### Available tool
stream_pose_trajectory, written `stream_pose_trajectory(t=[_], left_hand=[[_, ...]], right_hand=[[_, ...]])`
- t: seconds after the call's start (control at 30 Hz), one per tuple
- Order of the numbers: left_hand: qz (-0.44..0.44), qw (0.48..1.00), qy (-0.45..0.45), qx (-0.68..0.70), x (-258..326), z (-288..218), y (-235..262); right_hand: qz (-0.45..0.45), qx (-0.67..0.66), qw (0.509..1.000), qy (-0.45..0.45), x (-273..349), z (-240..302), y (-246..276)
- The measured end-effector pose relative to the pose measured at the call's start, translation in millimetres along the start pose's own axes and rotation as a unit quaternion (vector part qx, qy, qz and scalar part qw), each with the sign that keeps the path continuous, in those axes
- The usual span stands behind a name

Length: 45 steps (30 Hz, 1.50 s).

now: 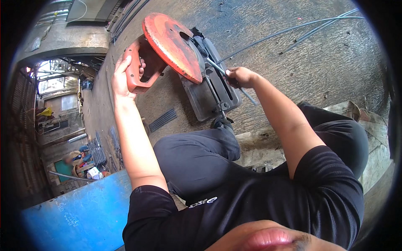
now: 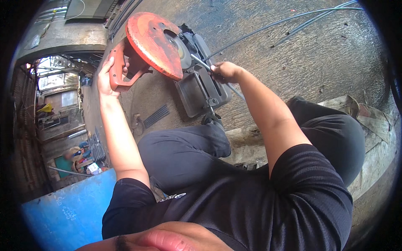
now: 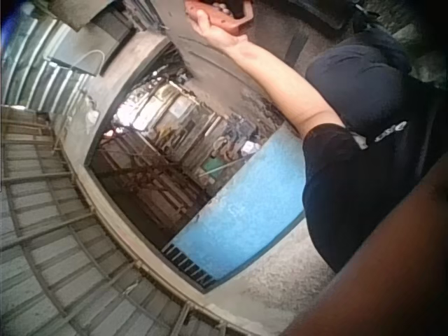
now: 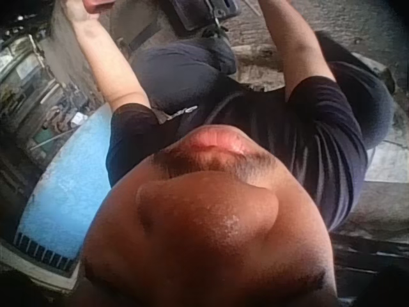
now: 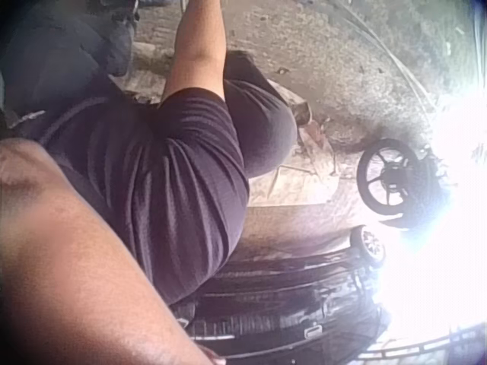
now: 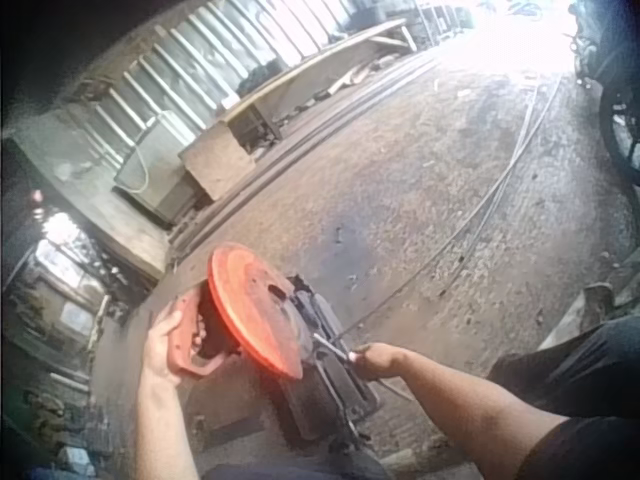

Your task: Use a chop saw to cut metal rods to specific lengths.

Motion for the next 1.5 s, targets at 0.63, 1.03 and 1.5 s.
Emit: stream_pose_trajectory(t=[0.63, 1.03, 1.5], left_hand=[[-0.018, 1.000, 0.001, -0.012, 6.5, -4.1, -6.1], [-0.013, 1.000, 0.004, 0.003, 8.0, -3.4, -7.9], [-0.012, 1.000, 0.009, 0.000, 9.7, -3.2, -9.7]], right_hand=[[-0.164, 0.078, 0.981, 0.074, -7.7, 0.2, -18.4], [-0.302, 0.259, 0.907, 0.135, -0.2, 21.5, -15.0], [-0.326, 0.315, 0.887, 0.092, -4.6, 27.4, -15.7]])
Point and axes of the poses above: each hand's wrist, its own x-axis away from the middle knuckle, its own y-axis out of the back of the hand, z = x × y, the point moved 9 cm from there along -x, towards the middle knuckle, and after that the axes turned 2 degrees about z, right-handed, at the moved point
